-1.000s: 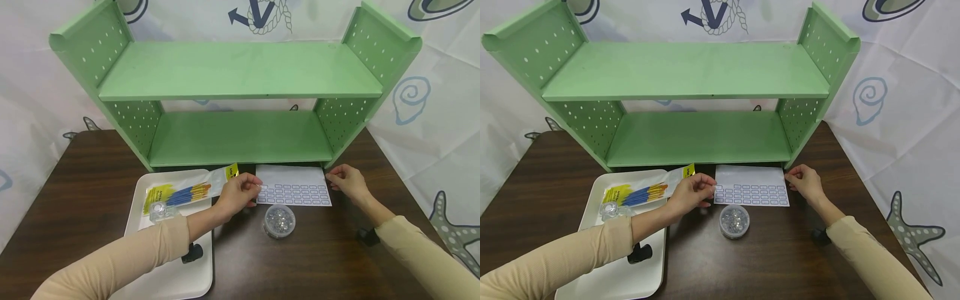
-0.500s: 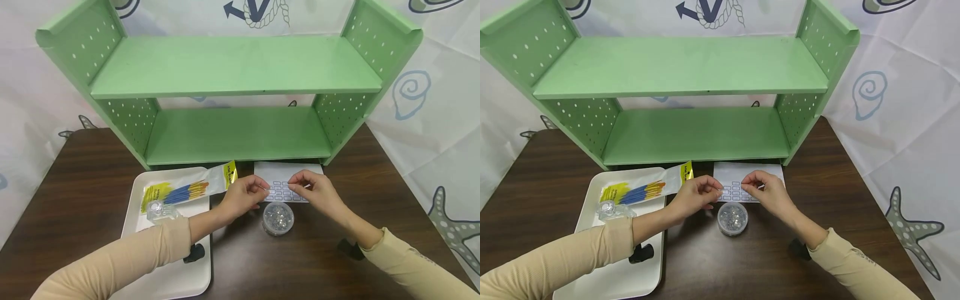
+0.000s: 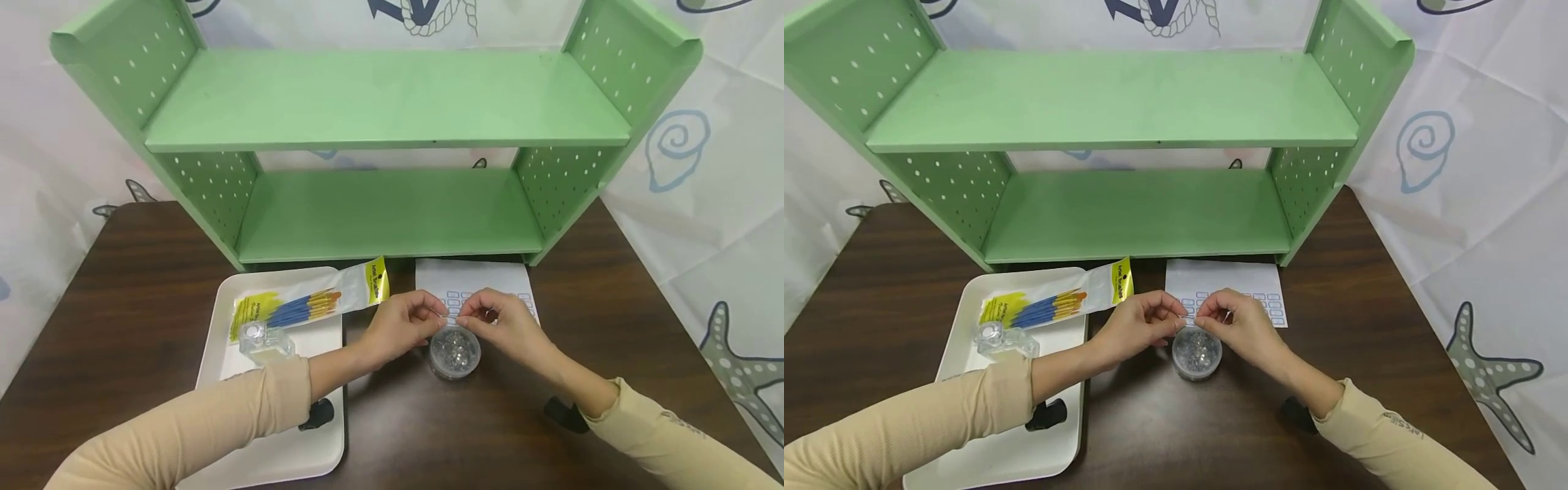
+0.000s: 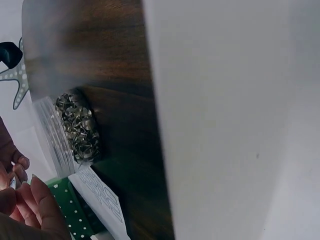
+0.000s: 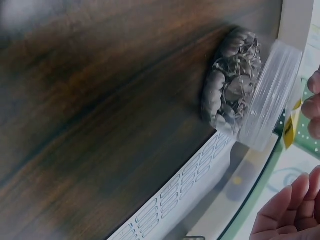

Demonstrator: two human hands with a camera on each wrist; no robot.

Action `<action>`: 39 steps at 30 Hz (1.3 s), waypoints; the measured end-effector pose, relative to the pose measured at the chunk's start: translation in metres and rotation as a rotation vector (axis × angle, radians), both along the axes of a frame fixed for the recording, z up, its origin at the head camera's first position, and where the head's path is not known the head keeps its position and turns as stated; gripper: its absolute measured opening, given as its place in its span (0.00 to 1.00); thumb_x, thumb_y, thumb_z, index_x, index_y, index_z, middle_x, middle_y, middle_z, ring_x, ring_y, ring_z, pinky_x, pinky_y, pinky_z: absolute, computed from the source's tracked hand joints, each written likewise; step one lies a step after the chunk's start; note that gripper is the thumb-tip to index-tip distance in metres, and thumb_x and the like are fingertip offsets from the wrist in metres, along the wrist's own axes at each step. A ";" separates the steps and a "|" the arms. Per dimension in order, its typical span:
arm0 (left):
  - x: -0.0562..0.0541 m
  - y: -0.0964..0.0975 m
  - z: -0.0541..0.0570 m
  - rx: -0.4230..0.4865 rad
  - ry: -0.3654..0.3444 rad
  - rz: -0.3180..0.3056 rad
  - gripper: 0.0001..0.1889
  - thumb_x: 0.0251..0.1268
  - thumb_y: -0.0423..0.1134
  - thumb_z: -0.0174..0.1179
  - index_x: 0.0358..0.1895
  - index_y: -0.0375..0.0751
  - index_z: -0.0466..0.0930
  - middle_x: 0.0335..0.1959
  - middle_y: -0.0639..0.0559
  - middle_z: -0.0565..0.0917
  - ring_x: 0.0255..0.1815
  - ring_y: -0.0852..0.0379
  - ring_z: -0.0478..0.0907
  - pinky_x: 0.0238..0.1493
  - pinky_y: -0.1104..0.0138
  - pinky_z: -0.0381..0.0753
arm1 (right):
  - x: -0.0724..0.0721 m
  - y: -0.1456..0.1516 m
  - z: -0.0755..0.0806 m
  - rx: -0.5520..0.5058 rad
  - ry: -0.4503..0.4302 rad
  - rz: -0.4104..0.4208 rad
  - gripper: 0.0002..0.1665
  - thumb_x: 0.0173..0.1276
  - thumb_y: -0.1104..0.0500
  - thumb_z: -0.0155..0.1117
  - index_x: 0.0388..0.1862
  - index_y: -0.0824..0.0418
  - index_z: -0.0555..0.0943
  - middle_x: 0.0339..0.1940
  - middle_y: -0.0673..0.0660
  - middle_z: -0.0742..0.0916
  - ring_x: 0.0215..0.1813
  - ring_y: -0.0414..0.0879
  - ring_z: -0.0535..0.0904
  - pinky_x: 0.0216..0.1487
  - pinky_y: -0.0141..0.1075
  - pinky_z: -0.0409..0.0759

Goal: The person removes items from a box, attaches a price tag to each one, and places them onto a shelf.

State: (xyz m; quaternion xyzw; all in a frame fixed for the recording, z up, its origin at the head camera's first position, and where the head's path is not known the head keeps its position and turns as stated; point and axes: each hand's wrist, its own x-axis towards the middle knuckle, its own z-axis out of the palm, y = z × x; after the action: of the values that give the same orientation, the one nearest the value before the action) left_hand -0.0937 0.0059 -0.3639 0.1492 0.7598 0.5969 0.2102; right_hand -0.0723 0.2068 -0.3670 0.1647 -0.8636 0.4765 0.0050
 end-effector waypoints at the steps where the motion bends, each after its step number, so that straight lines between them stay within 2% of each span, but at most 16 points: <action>1: 0.000 0.000 0.000 -0.013 0.013 -0.007 0.07 0.58 0.30 0.61 0.40 0.34 0.80 0.32 0.37 0.84 0.24 0.61 0.77 0.26 0.69 0.80 | 0.001 0.000 0.001 0.004 -0.002 0.009 0.04 0.57 0.69 0.67 0.28 0.63 0.80 0.26 0.50 0.81 0.29 0.35 0.73 0.31 0.29 0.74; 7: 0.006 -0.002 0.003 -0.155 0.157 -0.068 0.03 0.56 0.34 0.65 0.32 0.39 0.83 0.24 0.50 0.84 0.21 0.67 0.74 0.22 0.74 0.75 | 0.012 0.001 0.001 0.017 -0.018 0.066 0.07 0.57 0.70 0.66 0.27 0.60 0.79 0.28 0.49 0.81 0.32 0.34 0.74 0.33 0.28 0.77; 9: 0.009 -0.003 0.003 -0.211 0.208 -0.105 0.02 0.56 0.35 0.65 0.29 0.42 0.83 0.22 0.54 0.83 0.21 0.68 0.73 0.23 0.75 0.73 | 0.016 0.001 -0.001 0.051 0.024 0.080 0.09 0.56 0.70 0.67 0.26 0.57 0.79 0.28 0.47 0.80 0.33 0.34 0.73 0.34 0.29 0.78; 12: 0.014 -0.003 0.004 -0.296 0.272 -0.152 0.03 0.55 0.38 0.67 0.27 0.47 0.84 0.24 0.59 0.82 0.23 0.68 0.72 0.24 0.75 0.71 | 0.023 0.001 -0.004 0.120 0.136 0.092 0.13 0.52 0.70 0.70 0.24 0.52 0.78 0.27 0.44 0.79 0.34 0.35 0.72 0.36 0.30 0.75; 15: 0.019 -0.003 0.002 -0.372 0.358 -0.173 0.04 0.51 0.40 0.70 0.24 0.51 0.85 0.30 0.60 0.80 0.32 0.63 0.73 0.32 0.71 0.70 | 0.029 0.001 -0.007 0.168 0.232 0.094 0.16 0.47 0.70 0.73 0.22 0.50 0.79 0.26 0.43 0.77 0.35 0.37 0.70 0.37 0.31 0.71; 19: 0.027 -0.004 -0.001 -0.425 0.444 -0.175 0.05 0.48 0.41 0.72 0.22 0.53 0.85 0.48 0.50 0.79 0.49 0.52 0.71 0.47 0.60 0.70 | 0.038 -0.001 -0.011 0.199 0.235 0.099 0.17 0.46 0.68 0.75 0.21 0.48 0.79 0.26 0.43 0.75 0.34 0.37 0.68 0.35 0.31 0.68; 22: 0.030 -0.005 -0.003 -0.440 0.457 -0.185 0.06 0.47 0.43 0.72 0.21 0.54 0.84 0.59 0.43 0.74 0.58 0.42 0.70 0.55 0.51 0.69 | 0.043 -0.002 -0.012 0.225 0.208 0.094 0.17 0.46 0.67 0.75 0.21 0.47 0.78 0.24 0.43 0.74 0.31 0.35 0.67 0.31 0.28 0.67; 25: 0.031 -0.005 -0.006 -0.446 0.449 -0.199 0.06 0.47 0.43 0.72 0.21 0.54 0.83 0.64 0.40 0.71 0.61 0.40 0.69 0.57 0.48 0.70 | 0.046 -0.004 -0.015 0.243 0.192 0.086 0.17 0.46 0.67 0.74 0.21 0.48 0.76 0.22 0.42 0.72 0.29 0.33 0.66 0.28 0.25 0.67; 31: 0.031 -0.005 -0.010 -0.454 0.416 -0.217 0.07 0.48 0.42 0.72 0.20 0.54 0.82 0.64 0.41 0.72 0.63 0.44 0.70 0.53 0.49 0.74 | 0.047 -0.005 -0.022 0.238 0.239 0.110 0.17 0.46 0.67 0.73 0.21 0.49 0.75 0.22 0.41 0.69 0.29 0.31 0.64 0.26 0.24 0.66; 39: 0.024 -0.005 -0.015 -0.435 0.431 -0.202 0.07 0.47 0.40 0.72 0.19 0.51 0.83 0.62 0.40 0.74 0.60 0.43 0.73 0.55 0.52 0.75 | 0.041 -0.007 -0.031 0.277 0.333 0.104 0.17 0.44 0.67 0.75 0.21 0.51 0.74 0.22 0.44 0.70 0.29 0.33 0.64 0.25 0.23 0.65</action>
State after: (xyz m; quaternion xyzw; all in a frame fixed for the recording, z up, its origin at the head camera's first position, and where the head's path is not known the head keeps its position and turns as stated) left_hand -0.0693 0.0009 -0.3790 0.2982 0.8780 0.3512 0.1295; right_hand -0.0317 0.2003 -0.3978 0.2845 -0.8984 0.3193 0.1001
